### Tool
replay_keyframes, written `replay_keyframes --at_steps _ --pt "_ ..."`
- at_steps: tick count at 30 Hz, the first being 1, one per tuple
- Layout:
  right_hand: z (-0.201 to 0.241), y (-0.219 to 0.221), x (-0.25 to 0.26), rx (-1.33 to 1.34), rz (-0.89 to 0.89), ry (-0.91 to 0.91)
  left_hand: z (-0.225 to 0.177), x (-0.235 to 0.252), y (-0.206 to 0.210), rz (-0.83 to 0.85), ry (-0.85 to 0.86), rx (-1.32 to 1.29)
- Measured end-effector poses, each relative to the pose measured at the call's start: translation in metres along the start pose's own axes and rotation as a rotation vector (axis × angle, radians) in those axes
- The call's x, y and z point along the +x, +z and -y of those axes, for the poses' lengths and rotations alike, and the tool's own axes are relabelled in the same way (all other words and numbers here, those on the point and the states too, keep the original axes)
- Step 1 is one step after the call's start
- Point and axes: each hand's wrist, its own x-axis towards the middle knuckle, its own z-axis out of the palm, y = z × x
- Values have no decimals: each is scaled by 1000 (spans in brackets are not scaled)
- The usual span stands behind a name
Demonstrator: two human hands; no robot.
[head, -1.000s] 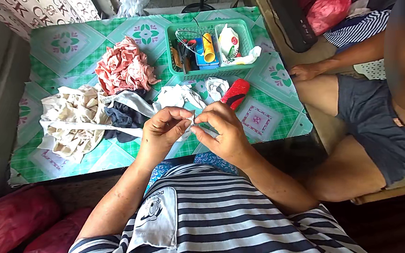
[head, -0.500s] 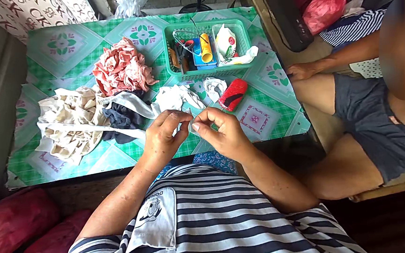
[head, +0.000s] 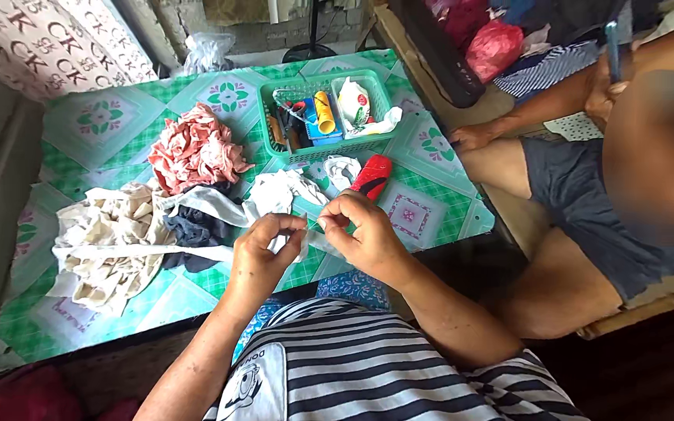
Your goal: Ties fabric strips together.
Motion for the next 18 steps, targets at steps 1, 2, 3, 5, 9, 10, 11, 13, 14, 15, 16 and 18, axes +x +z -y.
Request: replay_keyframes --at_steps 1,2,3,5,9,10,11,13,14,15,16,18 --pt "1 0 1 6 -7 -9 1 -1 1 7 7 -7" --pt "3 1 2 15 -11 -19 2 -1 0 10 20 1" --pt "5 4 2 26 -10 -27 3 -2 0 9 40 25" --pt "9 9 -1 26 4 -50 4 -1 1 3 82 97" --pt "17 10 -8 -110 51 -107 -1 2 3 6 140 308" --pt "18 12 -10 -153 60 -120 -1 3 2 12 143 352" --pt "17 14 -11 -191 54 -136 0 3 2 13 147 370" --pt "13 15 -14 -235 49 -151 6 3 1 20 137 337" --pt "11 15 -15 -237 52 -148 9 3 0 23 120 282" --pt "8 15 -16 -231 57 -141 11 3 -3 35 96 194" --pt "5 14 -16 -220 58 -130 12 3 -5 50 68 83" --pt "-1 11 -16 -207 53 -107 11 5 -9 87 -11 -149"
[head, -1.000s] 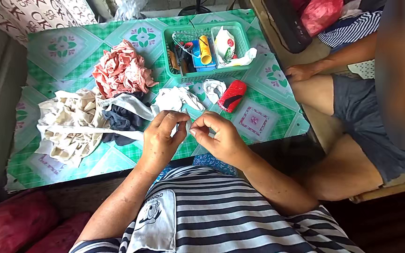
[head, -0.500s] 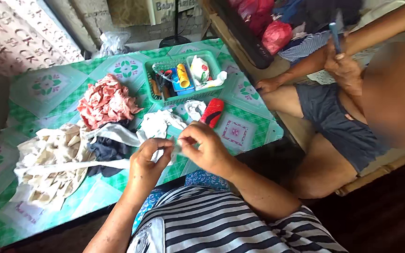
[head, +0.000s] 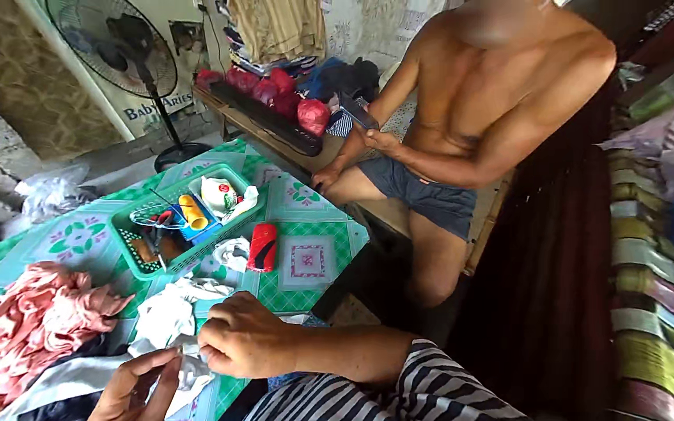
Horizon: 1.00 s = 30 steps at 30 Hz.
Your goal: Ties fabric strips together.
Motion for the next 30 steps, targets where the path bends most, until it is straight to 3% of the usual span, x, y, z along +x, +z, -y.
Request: replay_keyframes --at_steps 4,9,13,18,22,30 --pt "-8 1 1 60 -7 30 0 0 -4 56 -101 -283" --pt "-17 10 2 164 8 52 7 -1 -2 53 -129 -450" --pt "-22 11 3 230 -3 72 11 -2 -1 11 -107 -397" --pt "-12 14 1 322 -104 -125 12 -2 5 -3 -98 -338" --pt "-15 21 2 259 -123 -165 9 -3 6 4 -114 -288" --pt "-16 21 2 248 -54 -171 6 -7 7 40 -70 -118"
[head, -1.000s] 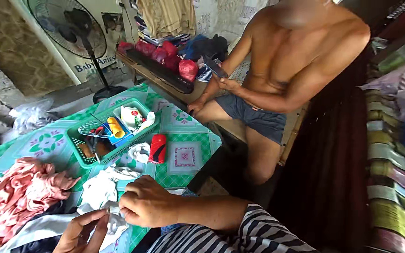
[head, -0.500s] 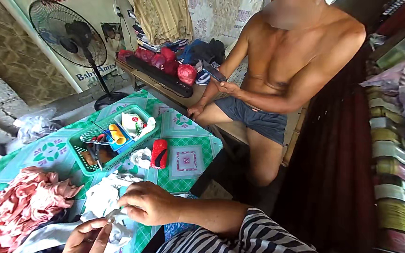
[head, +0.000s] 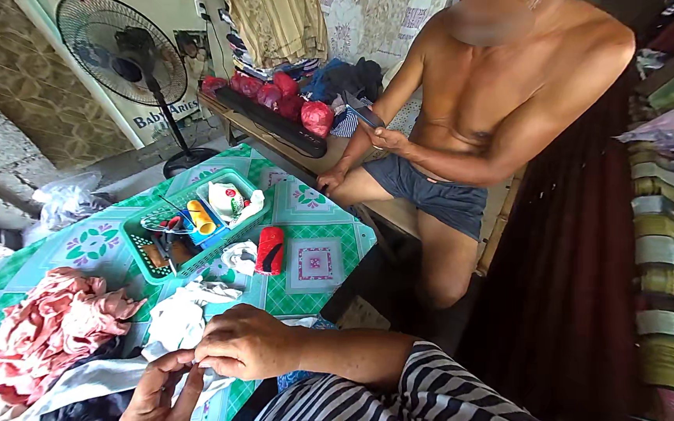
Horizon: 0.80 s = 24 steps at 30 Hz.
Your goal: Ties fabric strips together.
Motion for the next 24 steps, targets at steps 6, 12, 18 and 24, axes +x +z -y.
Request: replay_keyframes --at_steps 6,12,18,24 --pt "0 6 -1 -135 -72 -66 -1 -2 4 3 32 189" --pt "12 -7 6 160 -238 25 -10 4 4 -24 -87 33" --pt "26 -43 6 783 27 348 -13 1 -4 -80 -391 -335" --pt "28 -90 14 234 -34 178 -6 -3 -15 -34 -331 -380"
